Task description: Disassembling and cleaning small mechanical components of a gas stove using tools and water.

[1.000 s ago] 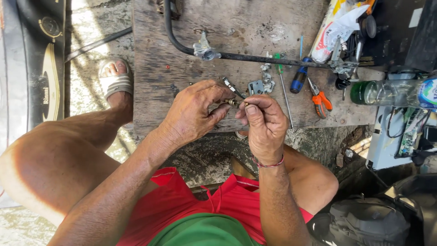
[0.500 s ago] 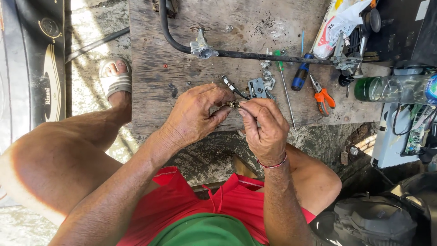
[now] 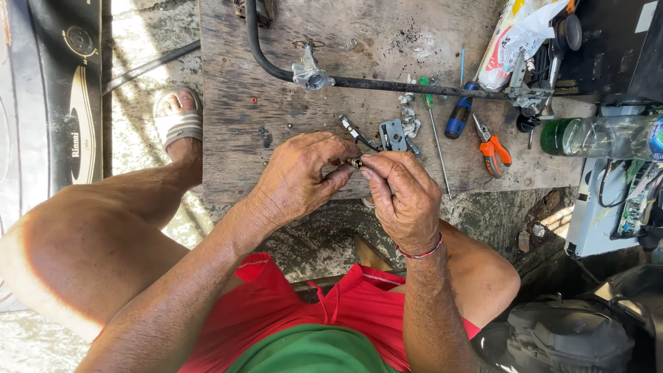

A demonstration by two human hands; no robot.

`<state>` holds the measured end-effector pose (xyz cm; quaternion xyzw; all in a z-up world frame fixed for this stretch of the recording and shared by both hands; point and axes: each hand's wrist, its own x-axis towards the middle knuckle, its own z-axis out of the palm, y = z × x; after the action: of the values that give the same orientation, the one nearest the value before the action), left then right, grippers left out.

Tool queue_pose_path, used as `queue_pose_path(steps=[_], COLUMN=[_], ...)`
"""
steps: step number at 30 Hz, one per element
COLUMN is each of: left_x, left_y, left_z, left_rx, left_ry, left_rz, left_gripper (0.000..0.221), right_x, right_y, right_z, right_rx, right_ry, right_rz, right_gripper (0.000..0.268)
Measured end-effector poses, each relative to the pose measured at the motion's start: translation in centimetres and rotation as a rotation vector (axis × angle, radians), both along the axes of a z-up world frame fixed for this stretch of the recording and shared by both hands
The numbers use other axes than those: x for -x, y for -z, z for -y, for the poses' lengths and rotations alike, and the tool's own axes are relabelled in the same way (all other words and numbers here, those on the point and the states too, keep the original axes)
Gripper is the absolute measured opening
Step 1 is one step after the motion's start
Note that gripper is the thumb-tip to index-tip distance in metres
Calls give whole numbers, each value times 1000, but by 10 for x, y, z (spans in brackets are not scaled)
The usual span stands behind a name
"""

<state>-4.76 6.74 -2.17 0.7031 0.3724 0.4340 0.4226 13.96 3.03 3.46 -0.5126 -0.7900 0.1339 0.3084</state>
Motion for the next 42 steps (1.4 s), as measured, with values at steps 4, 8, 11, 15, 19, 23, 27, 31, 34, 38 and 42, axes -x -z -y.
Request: queue_pose_path(steps=[4, 8, 11, 15, 19, 23, 27, 31, 34, 38, 42], left_x=[0, 0, -2, 0, 3, 5, 1, -4, -6, -7, -4], left_y=[0, 0, 0, -1, 4, 15, 15, 15, 12, 16, 25], left_z=[1, 0, 0, -1, -2, -2, 3, 1, 2, 1, -2], left_rx=[2, 23, 14, -13, -2, 191, 186, 150, 108, 58, 96], left_ry=[1, 8, -2, -17, -62, -65, -58, -86, -85, -65, -33], left_rz=[16, 45, 46, -2, -43, 130, 160, 151, 212, 223, 251], left_gripper=[11, 10, 10, 11, 11, 14, 17, 15, 14, 12, 10], right_x=[-3, -9, -10, -17, -82, -154, -167, -201, -213, -203, -183], right_y=[-1, -1, -4, -2, 12, 47, 60, 99, 110, 104, 92], right_z=[3, 7, 12, 19, 18, 24, 29, 33, 40, 45, 49], right_rx=[-1, -25, -33, -18, 53, 565, 558, 581, 497, 519, 475], right_ry=[11, 25, 32, 45, 217, 664, 636, 668, 632, 639, 591], right_rz=[18, 16, 21, 19, 255, 604, 717, 794, 855, 800, 724], right_gripper=[11, 12, 12, 13, 12, 33, 23, 25, 22, 23, 29])
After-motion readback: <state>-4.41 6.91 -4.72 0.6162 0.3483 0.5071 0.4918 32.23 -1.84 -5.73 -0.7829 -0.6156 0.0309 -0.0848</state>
